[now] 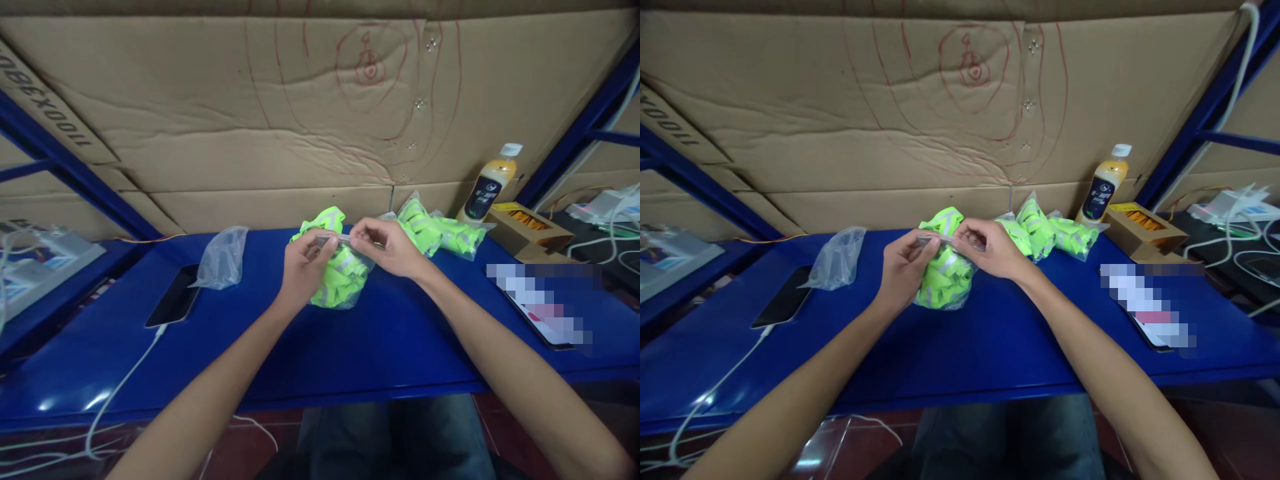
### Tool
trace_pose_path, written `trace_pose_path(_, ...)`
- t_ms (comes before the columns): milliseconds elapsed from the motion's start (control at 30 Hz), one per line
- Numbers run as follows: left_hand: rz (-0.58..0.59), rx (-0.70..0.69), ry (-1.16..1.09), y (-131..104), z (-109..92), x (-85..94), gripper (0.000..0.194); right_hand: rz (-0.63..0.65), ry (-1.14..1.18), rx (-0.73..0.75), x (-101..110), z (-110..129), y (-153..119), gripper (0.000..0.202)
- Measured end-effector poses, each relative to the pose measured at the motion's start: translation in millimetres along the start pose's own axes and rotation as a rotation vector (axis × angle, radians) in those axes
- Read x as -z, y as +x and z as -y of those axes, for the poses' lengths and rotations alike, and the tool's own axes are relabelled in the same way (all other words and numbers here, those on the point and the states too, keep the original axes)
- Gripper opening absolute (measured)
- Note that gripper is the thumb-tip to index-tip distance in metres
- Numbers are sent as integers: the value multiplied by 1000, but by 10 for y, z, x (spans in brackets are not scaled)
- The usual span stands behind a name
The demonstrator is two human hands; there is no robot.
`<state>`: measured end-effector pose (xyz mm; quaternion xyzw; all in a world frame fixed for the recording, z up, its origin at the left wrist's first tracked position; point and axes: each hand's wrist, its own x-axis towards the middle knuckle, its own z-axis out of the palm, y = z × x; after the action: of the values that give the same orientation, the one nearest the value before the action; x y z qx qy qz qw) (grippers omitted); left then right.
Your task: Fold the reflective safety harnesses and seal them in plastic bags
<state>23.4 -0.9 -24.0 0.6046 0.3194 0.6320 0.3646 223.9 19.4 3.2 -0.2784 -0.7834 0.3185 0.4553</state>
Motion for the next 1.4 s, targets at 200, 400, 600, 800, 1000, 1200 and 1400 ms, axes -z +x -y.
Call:
trace_pose_path(200,-77,-98,69,8,-5,26,20,-61,-114,55,-52,26,4,21)
trace_pose_path(400,-25,-29,22,30,-9,41,26,-24,-43,-31,-60,-63,5,32)
trace_pose_path(600,52,-26,26,73,2,106,21,-114,-4,-8,-118,-103,-7,42)
trace_pose_path(800,58,25,-23,91,30,118,22,-97,42,-28,-179,-55,-8,43)
trace_pose_path(1000,49,55,-7,98,18,155,26,-164,13,-11,-231,-38,-26,41)
trace_pose_path(1200,254,73,28,144,9,140,41,-294,9,26,-243,-85,-24,43)
trace_pose_path(1400,145,24,121,268,46,263,52,-431,-144,48,-157,-162,-17,39)
